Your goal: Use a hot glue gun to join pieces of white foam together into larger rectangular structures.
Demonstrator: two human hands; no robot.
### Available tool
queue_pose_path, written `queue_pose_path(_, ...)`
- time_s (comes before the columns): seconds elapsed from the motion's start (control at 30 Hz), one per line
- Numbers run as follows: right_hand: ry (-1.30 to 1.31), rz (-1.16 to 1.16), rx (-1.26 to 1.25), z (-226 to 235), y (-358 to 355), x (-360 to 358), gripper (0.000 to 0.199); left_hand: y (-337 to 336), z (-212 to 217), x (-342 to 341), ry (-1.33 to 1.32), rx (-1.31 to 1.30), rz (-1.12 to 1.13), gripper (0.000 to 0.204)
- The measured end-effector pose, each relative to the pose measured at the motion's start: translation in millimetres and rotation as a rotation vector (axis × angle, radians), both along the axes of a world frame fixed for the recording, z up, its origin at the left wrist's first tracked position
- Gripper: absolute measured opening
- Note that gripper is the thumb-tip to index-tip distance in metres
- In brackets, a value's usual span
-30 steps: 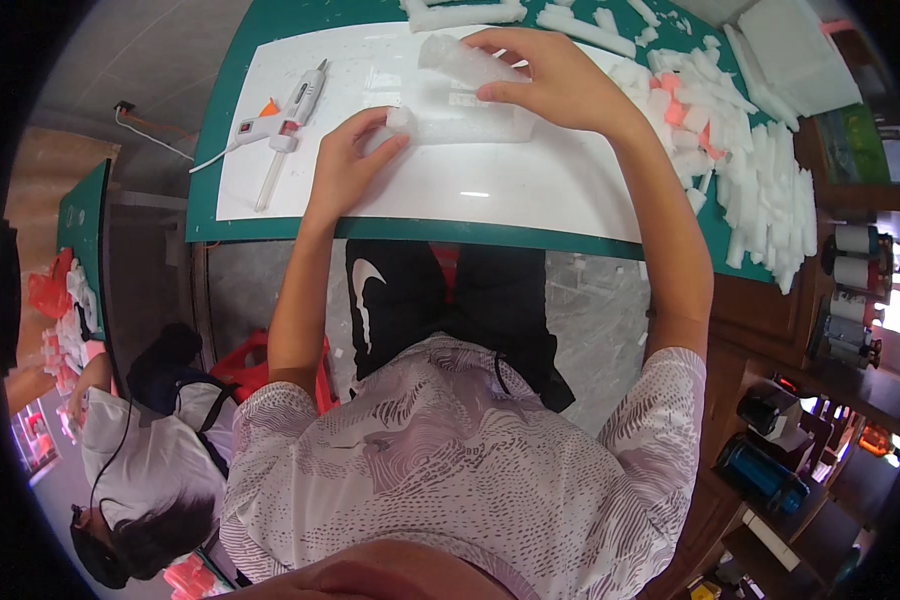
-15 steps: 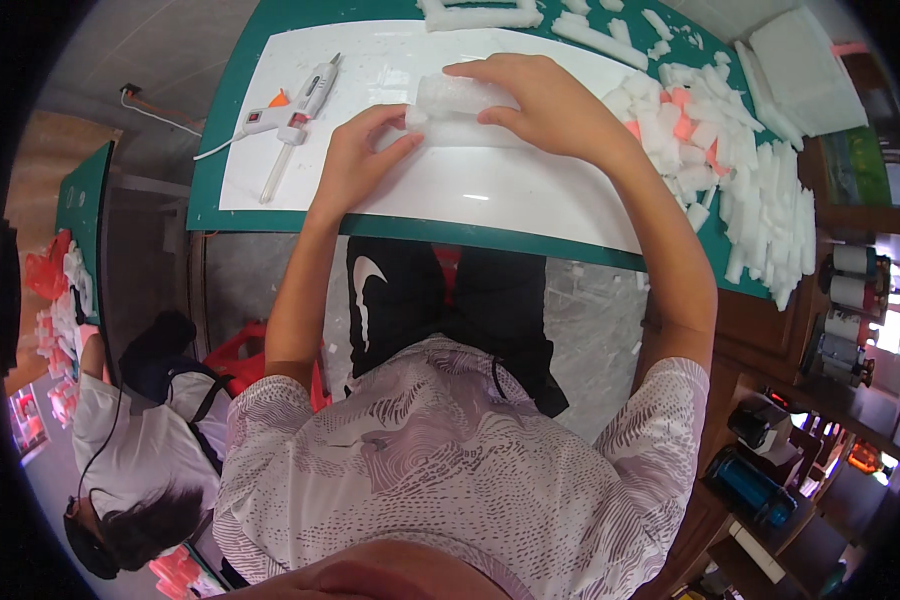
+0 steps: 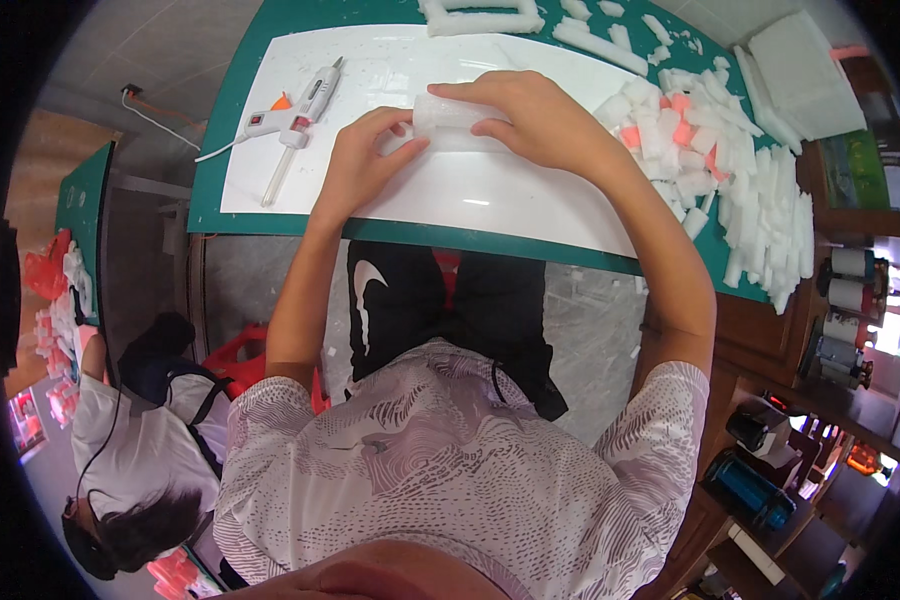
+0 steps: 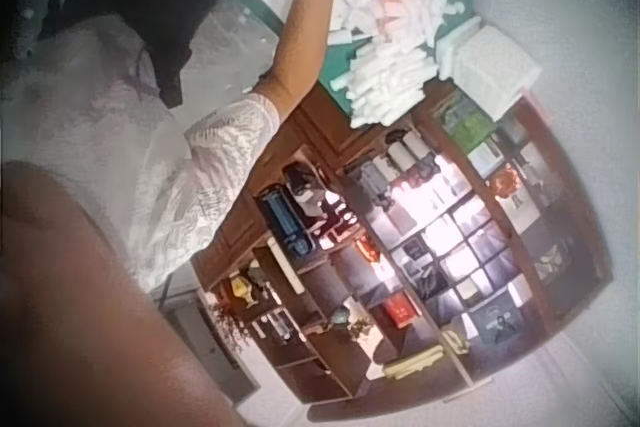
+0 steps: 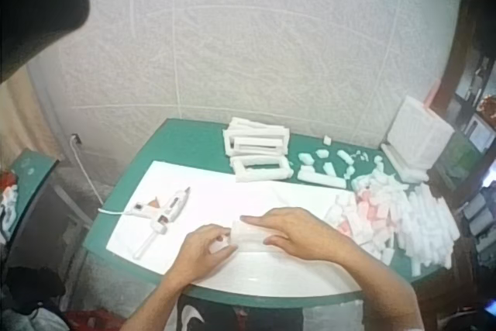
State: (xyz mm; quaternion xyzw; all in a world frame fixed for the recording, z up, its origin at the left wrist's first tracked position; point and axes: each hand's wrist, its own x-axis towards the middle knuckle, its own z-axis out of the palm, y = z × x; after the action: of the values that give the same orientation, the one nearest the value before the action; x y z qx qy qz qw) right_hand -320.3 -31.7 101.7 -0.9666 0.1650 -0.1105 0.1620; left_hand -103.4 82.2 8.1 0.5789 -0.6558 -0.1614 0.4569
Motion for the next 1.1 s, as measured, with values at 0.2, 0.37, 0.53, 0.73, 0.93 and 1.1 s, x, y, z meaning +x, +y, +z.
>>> queue_pose_path(0.2,0.021,-0.014,-0.005,-4.7,0.3,2.0,0.056,2.4,10.6,-1.8,0.012,-0.018,-0.006,0.033)
queue_pose_path(0.37,0.047,-0.028,0.015,-4.9,-0.2,0.5,0.056,3.3,28.2,-2.4,0.27,0.096,-0.078,0.034)
queue_pose_path(0.53,0.04,-0.031,0.022,-5.6,-2.4,-0.1,0.054,-16.8,32.3,-9.2,0.28,0.094,-0.034,0.024)
queue_pose_path(0.73,-0.241,-0.153,0.12,-12.2,-25.2,-19.5,0.035,-18.5,25.3,-15.5,0.376,0.113,0.054,0.017)
queue_pose_path(0.93,-0.235,-0.297,0.23,-31.2,-37.6,-32.2,0.036,-20.7,29.4,-13.8,0.328,0.148,0.074,0.016)
queue_pose_path(1.1,-0.228,-0.307,0.253,-32.3,-34.8,-33.7,0.039,-16.4,32.8,-14.7,0.369,0.18,0.065,0.017)
